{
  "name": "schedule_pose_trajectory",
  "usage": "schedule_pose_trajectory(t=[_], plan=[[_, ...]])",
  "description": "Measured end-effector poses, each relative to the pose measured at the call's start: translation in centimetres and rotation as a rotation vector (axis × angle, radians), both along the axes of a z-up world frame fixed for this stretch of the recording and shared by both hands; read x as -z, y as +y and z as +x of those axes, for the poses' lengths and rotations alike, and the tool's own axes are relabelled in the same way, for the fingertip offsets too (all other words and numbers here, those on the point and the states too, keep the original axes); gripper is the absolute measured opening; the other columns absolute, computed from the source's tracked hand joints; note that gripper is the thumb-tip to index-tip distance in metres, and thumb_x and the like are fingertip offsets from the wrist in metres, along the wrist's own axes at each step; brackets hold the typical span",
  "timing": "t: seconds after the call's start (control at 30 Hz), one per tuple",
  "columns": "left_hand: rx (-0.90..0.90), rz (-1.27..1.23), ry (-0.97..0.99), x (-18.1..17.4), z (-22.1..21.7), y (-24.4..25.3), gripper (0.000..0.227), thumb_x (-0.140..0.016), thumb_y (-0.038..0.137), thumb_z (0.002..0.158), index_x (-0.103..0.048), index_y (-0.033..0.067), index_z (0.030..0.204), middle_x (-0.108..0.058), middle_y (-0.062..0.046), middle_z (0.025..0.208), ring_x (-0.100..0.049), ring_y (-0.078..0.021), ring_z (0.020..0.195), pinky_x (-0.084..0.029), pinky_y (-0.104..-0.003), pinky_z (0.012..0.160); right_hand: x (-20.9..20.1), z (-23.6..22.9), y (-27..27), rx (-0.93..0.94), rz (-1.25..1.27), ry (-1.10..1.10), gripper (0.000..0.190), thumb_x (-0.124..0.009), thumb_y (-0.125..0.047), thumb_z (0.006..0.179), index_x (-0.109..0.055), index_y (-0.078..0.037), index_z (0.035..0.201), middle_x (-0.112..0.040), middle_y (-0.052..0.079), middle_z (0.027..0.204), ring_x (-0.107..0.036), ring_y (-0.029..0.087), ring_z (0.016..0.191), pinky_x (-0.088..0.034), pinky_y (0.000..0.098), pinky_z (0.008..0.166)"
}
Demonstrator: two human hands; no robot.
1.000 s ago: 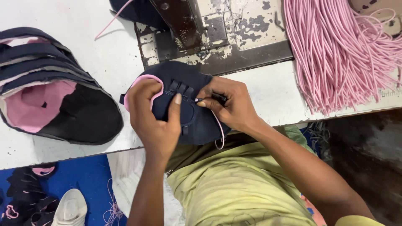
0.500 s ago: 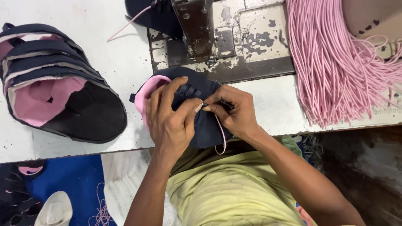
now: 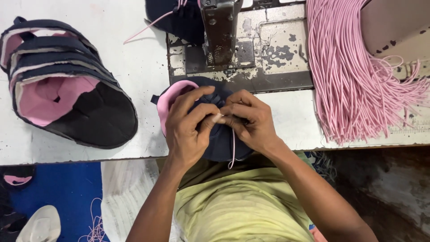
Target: Threading laces through the loops of navy blue shoe uppers at a manufacturing workstation.
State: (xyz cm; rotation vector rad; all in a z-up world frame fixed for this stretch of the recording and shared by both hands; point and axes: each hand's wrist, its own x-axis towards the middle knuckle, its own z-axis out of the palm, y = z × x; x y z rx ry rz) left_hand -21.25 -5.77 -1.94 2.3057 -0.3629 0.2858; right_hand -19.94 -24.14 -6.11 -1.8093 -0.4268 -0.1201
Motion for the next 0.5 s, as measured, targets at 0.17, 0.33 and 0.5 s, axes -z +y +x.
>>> schedule_pose_trajectory(t=[0.17, 0.33, 0.5], plan=[[-0.041, -0.136, 0.030, -0.6, 0.4, 0.4, 0.011, -0.077, 0.005, 0.090, -0.074, 0.0073, 0.100, -0.067, -0.005, 0.132, -0.060, -0.0251, 0.128, -0.048, -0.038, 0.106, -1.2, 0.2, -2.2, -0.044, 0.167, -0.013, 0.014, -0.078, 0.001, 0.090, -0.077, -0.005, 0.102, -0.073, 0.009, 0.105, -0.071, 0.016, 0.095, -0.059, 0.0275, 0.077], [-0.221, -0.080, -0.093, 0.1, 2.2, 1.3, 0.014, -0.074, -0.004, 0.088, -0.071, 0.0057, 0.098, -0.066, -0.009, 0.126, -0.062, -0.0270, 0.128, -0.047, -0.042, 0.110, -3.8, -1.3, -2.9, -0.152, 0.300, 0.089, 0.011, -0.082, -0.001, 0.086, -0.075, -0.007, 0.092, -0.075, 0.006, 0.087, -0.076, 0.013, 0.075, -0.061, 0.0285, 0.063], [-0.219, -0.132, -0.074, -0.2, 3.0, 1.4, 0.016, -0.073, -0.005, 0.091, -0.069, 0.0043, 0.104, -0.063, -0.010, 0.127, -0.062, -0.0272, 0.127, -0.049, -0.040, 0.107, 0.0, -1.2, 0.5, -0.229, 0.045, 0.046, 0.012, -0.080, 0.002, 0.085, -0.078, -0.005, 0.095, -0.074, 0.007, 0.087, -0.071, 0.016, 0.074, -0.053, 0.0289, 0.061]])
